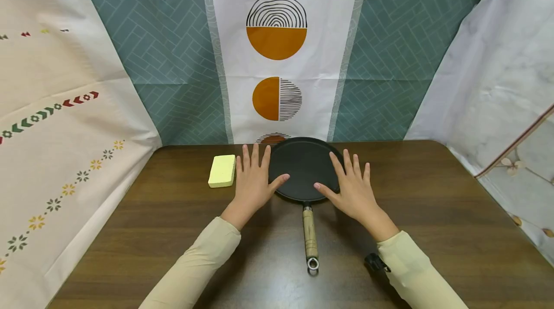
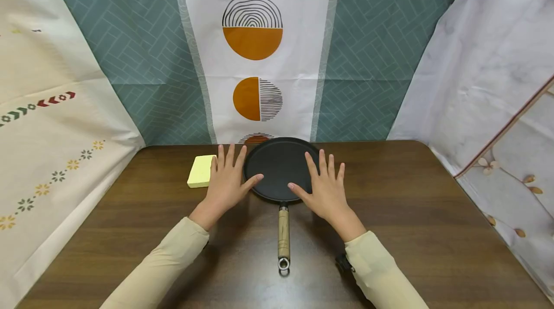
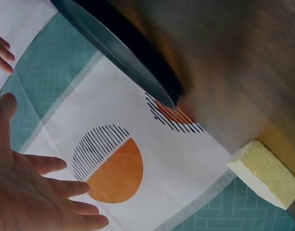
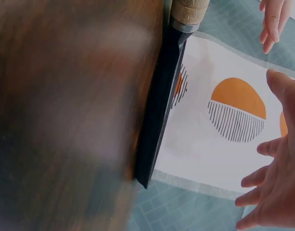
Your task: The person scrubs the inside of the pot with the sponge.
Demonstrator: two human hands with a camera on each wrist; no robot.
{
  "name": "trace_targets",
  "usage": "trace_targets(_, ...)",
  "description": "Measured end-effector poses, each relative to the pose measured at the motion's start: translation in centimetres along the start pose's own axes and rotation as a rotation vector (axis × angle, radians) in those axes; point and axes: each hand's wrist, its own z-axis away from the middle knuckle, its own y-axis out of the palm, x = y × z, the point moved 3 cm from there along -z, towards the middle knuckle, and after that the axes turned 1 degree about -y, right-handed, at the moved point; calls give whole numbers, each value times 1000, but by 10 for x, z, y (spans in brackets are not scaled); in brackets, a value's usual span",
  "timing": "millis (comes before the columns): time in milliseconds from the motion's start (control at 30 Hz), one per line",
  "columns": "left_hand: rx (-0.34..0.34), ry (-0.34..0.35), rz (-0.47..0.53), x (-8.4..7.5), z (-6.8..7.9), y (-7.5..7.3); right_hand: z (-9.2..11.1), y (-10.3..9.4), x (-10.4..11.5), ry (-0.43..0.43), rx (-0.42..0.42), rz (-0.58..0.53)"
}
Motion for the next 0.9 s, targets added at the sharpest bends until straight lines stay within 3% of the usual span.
trace_targets(400,-63,-19,29,25,-9,-13,9,-2,-5,31,-24,-173)
trace_targets(900,-29,-131,58,86,-29,-21,20,-2,0,114,23,-440)
